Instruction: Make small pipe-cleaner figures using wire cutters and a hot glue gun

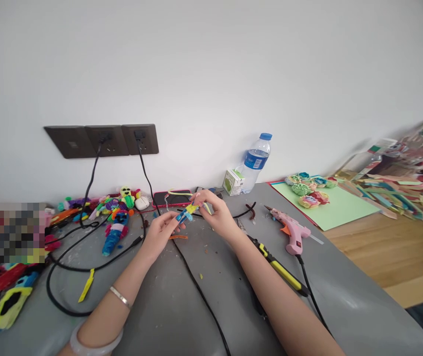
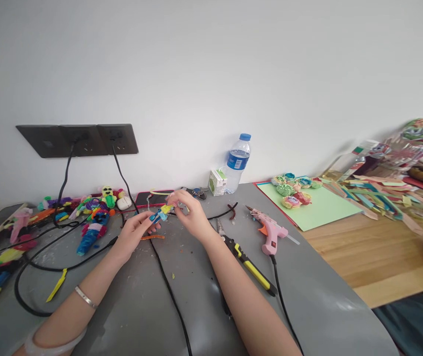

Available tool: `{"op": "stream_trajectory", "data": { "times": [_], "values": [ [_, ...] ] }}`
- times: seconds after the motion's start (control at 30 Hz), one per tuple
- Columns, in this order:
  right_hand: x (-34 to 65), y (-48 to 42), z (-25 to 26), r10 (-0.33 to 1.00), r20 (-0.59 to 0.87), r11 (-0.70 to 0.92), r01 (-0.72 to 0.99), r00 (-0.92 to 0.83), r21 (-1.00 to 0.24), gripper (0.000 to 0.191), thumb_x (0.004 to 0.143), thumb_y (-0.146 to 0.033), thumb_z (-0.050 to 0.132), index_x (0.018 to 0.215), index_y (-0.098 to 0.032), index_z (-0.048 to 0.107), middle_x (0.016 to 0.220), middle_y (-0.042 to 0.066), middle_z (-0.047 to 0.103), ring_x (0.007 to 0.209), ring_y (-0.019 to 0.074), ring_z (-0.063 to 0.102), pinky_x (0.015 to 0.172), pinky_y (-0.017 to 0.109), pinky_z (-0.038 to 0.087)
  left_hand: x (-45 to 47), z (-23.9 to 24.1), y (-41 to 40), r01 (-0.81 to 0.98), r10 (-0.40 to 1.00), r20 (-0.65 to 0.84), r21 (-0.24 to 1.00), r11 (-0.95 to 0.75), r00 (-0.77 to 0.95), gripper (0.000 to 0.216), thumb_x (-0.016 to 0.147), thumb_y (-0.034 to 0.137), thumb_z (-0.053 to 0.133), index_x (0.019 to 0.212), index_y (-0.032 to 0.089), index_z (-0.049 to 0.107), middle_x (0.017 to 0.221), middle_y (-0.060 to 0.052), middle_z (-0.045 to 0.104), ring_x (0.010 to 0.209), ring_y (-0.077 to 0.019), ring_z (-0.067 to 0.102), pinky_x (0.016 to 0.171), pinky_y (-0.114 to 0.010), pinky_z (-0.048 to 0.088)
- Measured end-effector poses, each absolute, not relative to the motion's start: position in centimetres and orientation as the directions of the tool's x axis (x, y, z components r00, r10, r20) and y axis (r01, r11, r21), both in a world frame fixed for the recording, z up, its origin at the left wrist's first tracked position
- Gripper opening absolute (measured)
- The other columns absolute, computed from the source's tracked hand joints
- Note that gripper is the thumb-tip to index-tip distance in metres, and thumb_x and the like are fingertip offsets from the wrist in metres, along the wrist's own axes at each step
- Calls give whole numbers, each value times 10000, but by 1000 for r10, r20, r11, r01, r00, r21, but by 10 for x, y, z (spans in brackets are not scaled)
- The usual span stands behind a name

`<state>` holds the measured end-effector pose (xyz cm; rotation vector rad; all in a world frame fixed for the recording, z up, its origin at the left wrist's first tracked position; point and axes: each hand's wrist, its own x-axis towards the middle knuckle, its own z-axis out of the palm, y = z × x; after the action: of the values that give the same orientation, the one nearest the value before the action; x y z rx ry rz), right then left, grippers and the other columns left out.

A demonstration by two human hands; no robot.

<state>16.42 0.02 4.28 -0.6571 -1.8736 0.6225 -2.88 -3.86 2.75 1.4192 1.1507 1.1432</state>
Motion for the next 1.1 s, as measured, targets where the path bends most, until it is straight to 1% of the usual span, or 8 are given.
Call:
{"op": "stream_trajectory", "data": {
  "times": [0.17, 0.27, 0.33, 0.4, 0.53, 0.7, 0.83, 1.1],
  "values": [
    [165, -2, 47, 683, 701, 730, 190, -203, -656, 162, 890, -155, 483, 977, -232, 595, 1143, 107, 588, 1131, 244, 552, 954, 401, 436, -28, 25, -37, 31, 999, 48, 998, -47, -13, 381, 730, 524, 703, 874, 173, 734, 739, -78, 720, 627, -165, 599, 545, -245, 465],
    [166, -2, 48, 714, 694, 698, 183, -95, -692, 75, 891, -224, 524, 932, -215, 587, 982, 83, 613, 971, 228, 587, 860, 368, 454, -28, 22, -35, -45, 995, 12, 999, -17, -100, 424, 695, 529, 736, 916, 167, 741, 782, -89, 736, 656, -165, 600, 549, -239, 450],
    [165, -3, 47, 753, 643, 657, 186, -137, -730, 90, 898, -266, 531, 853, -206, 581, 828, 46, 600, 805, 197, 575, 767, 336, 457, -28, 20, -34, -79, 992, -5, 997, -5, -124, 440, 693, 533, 741, 936, 166, 747, 826, -100, 747, 687, -170, 605, 562, -241, 445],
    [163, -4, 46, 777, 579, 625, 193, -247, -757, 118, 893, -286, 548, 817, -201, 582, 763, 25, 594, 719, 173, 547, 704, 309, 451, -29, 20, -34, -84, 992, -8, 996, -3, -127, 437, 696, 526, 744, 950, 170, 753, 872, -107, 756, 720, -180, 612, 576, -247, 441],
    [158, -6, 45, 774, 521, 608, 194, -360, -770, 97, 873, -279, 588, 825, -196, 595, 773, 16, 617, 708, 159, 545, 666, 281, 440, -28, 20, -35, -58, 994, -2, 998, -4, -105, 436, 681, 501, 766, 972, 177, 757, 902, -106, 767, 769, -205, 634, 602, -261, 442],
    [158, -5, 45, 783, 513, 595, 186, -352, -782, 105, 876, -271, 597, 808, -190, 601, 789, 25, 629, 686, 152, 526, 655, 280, 435, -26, 24, -37, -50, 997, -13, 999, 8, -80, 464, 659, 508, 778, 976, 171, 750, 922, -116, 770, 803, -228, 657, 627, -274, 461],
    [159, -5, 44, 790, 496, 577, 165, -360, -800, 114, 884, -284, 604, 825, -187, 613, 799, 32, 645, 682, 151, 527, 652, 282, 438, -23, 29, -40, -45, 998, -23, 999, 21, -50, 463, 660, 503, 776, 975, 165, 743, 922, -109, 769, 849, -225, 659, 705, -278, 489],
    [160, -5, 45, 769, 523, 594, 107, -368, -797, 121, 887, -287, 616, 810, -194, 621, 799, 35, 655, 708, 161, 554, 666, 291, 446, -22, 29, -41, -13, 999, -9, 1000, 9, -33, 441, 666, 503, 764, 924, 147, 734, 857, -100, 771, 766, -195, 640, 703, -273, 498]
  ]
}}
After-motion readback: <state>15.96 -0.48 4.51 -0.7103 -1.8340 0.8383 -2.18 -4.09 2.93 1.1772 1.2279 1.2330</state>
